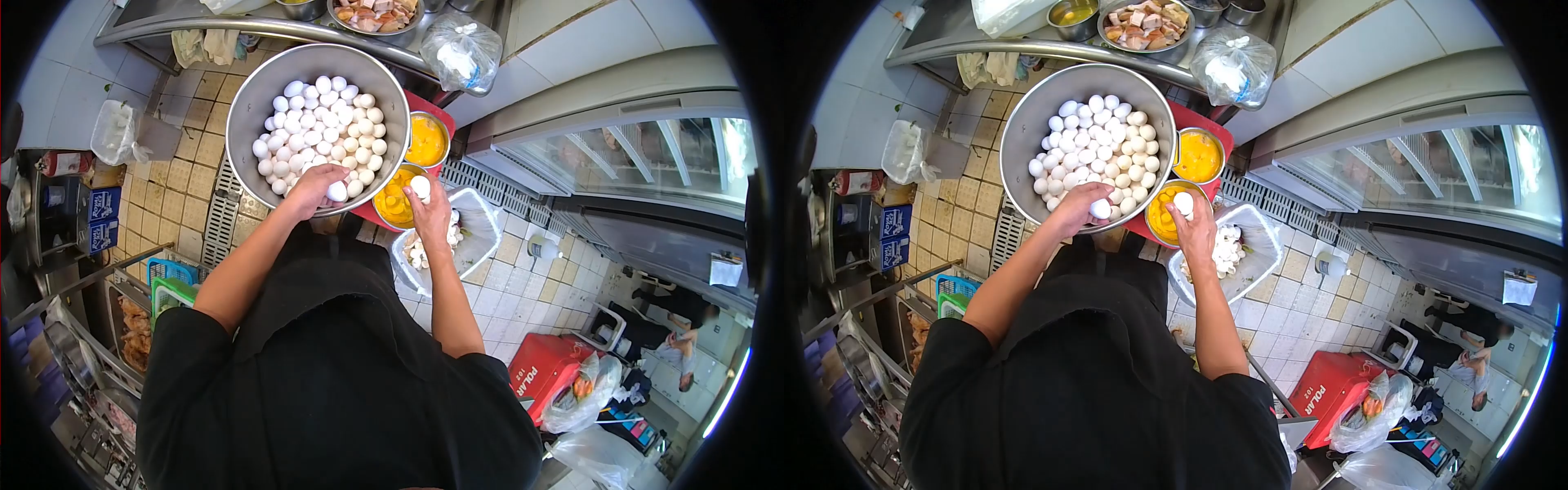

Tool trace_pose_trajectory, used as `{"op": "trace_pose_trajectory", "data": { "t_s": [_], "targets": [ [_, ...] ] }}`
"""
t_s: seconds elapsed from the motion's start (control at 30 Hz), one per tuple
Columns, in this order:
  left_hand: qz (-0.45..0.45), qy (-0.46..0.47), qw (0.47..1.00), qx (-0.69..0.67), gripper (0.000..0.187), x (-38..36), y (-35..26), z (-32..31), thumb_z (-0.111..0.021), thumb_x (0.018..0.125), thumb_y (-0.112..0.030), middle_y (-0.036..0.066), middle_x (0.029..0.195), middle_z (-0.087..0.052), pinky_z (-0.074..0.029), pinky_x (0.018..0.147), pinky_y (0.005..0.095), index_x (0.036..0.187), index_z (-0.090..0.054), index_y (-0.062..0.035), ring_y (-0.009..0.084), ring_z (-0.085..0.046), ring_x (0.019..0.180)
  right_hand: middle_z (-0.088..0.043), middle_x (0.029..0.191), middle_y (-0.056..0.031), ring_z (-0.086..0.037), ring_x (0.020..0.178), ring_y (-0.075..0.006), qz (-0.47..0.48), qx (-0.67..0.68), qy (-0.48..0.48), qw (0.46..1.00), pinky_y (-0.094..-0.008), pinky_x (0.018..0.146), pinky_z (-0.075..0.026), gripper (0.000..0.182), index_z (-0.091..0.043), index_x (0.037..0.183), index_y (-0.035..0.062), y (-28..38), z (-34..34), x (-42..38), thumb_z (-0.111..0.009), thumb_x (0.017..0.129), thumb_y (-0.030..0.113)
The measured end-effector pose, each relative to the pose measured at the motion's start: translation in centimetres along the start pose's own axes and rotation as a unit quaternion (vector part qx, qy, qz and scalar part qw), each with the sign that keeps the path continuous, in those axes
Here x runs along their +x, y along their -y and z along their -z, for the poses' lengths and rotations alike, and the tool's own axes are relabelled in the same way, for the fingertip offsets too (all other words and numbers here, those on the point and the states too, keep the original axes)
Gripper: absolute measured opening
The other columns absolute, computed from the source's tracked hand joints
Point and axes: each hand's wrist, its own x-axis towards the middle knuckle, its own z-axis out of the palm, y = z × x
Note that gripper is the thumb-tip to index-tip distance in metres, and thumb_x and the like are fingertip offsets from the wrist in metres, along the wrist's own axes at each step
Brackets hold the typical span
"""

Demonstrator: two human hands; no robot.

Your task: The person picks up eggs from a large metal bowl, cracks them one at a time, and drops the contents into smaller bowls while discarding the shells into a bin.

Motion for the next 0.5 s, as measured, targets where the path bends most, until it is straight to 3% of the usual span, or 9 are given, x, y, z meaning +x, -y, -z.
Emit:
{"op": "trace_pose_trajectory", "data": {
  "t_s": [0.13,0.2,0.23,0.27,0.33,0.37,0.4,0.5],
  "targets": [
    [-0.001,-0.002,0.999,-0.033,0.022,0.2,-0.1,-0.1,-0.064,0.095,-0.015,0.005,0.100,-0.063,-0.058,0.074,0.0308,0.114,-0.063,-0.0036,0.0165,-0.064,0.086,-0.067,0.112,-0.0185,-0.065,0.101,-0.0352,0.049,0.010,-0.068,0.996,-0.0413,0.089,-0.051,0.046,-0.062,0.122,0.0025,2.6,3.5,-1.3,-0.080,0.086,0.026],
    [-0.014,0.009,0.999,-0.036,0.027,0.7,0.5,0.3,-0.062,0.092,-0.006,0.007,0.104,-0.063,-0.057,0.078,0.0316,0.118,-0.063,-0.0024,0.0182,-0.064,0.089,-0.066,0.116,-0.0203,-0.063,0.107,-0.0370,0.013,-0.012,-0.092,0.996,-0.0437,0.093,-0.050,0.052,-0.061,0.123,0.0018,0.9,4.8,-2.9,-0.082,0.083,0.026],
    [-0.080,0.015,0.996,0.023,0.028,0.7,0.8,0.4,-0.064,0.091,-0.005,0.008,0.104,-0.064,-0.058,0.080,0.0330,0.119,-0.063,-0.0020,0.0182,-0.064,0.090,-0.065,0.118,-0.0212,-0.062,0.110,-0.0380,-0.003,-0.019,-0.101,0.995,-0.0449,0.094,-0.049,0.054,-0.060,0.124,0.0015,-0.4,5.2,-3.7,-0.084,0.081,0.027],
    [-0.145,0.018,0.986,0.084,0.030,0.7,1.2,-0.1,-0.065,0.090,-0.004,0.008,0.104,-0.065,-0.058,0.082,0.0344,0.120,-0.063,-0.0016,0.0182,-0.064,0.091,-0.062,0.124,-0.0218,-0.061,0.113,-0.0384,-0.027,-0.074,-0.077,0.994,-0.0455,0.096,-0.049,0.061,-0.058,0.129,0.0021,-2.7,5.5,-4.6,-0.085,0.079,0.025],
    [-0.143,0.017,0.988,0.059,0.035,0.1,0.6,-1.9,-0.067,0.089,-0.003,0.010,0.107,-0.066,-0.059,0.084,0.0347,0.123,-0.062,-0.0003,0.0180,-0.066,0.092,-0.056,0.134,-0.0227,-0.058,0.118,-0.0396,-0.045,-0.183,-0.029,0.982,-0.0476,0.100,-0.047,0.075,-0.053,0.140,0.0034,-6.4,5.6,-6.3,-0.087,0.075,0.022],
    [-0.078,0.017,0.996,-0.031,0.037,-0.6,-0.3,-3.4,-0.068,0.088,-0.002,0.011,0.108,-0.066,-0.059,0.085,0.0336,0.125,-0.061,0.0005,0.0178,-0.067,0.093,-0.052,0.139,-0.0230,-0.057,0.120,-0.0405,-0.039,-0.239,-0.006,0.970,-0.0490,0.102,-0.046,0.083,-0.049,0.145,0.0040,-7.1,5.6,-6.7,-0.088,0.074,0.020],
    [-0.097,0.028,0.995,0.012,0.038,-1.1,-0.9,-4.6,-0.068,0.089,-0.003,0.011,0.108,-0.066,-0.059,0.083,0.0322,0.126,-0.061,0.0005,0.0174,-0.067,0.093,-0.050,0.143,-0.0228,-0.058,0.120,-0.0416,-0.013,-0.200,-0.035,0.979,-0.0503,0.101,-0.047,0.089,-0.044,0.150,0.0045,-7.1,5.1,-6.6,-0.088,0.073,0.018],
    [-0.122,0.077,0.985,0.092,0.036,-2.5,-1.4,-7.7,-0.070,0.092,-0.007,0.008,0.099,-0.066,-0.059,0.077,0.0290,0.124,-0.059,0.0011,0.0147,-0.068,0.091,-0.049,0.144,-0.0219,-0.059,0.119,-0.0424,-0.072,0.152,0.054,0.984,-0.0480,0.098,-0.049,0.086,-0.045,0.149,0.0041,2.0,4.5,-3.9,-0.086,0.074,0.016]
  ]
}}
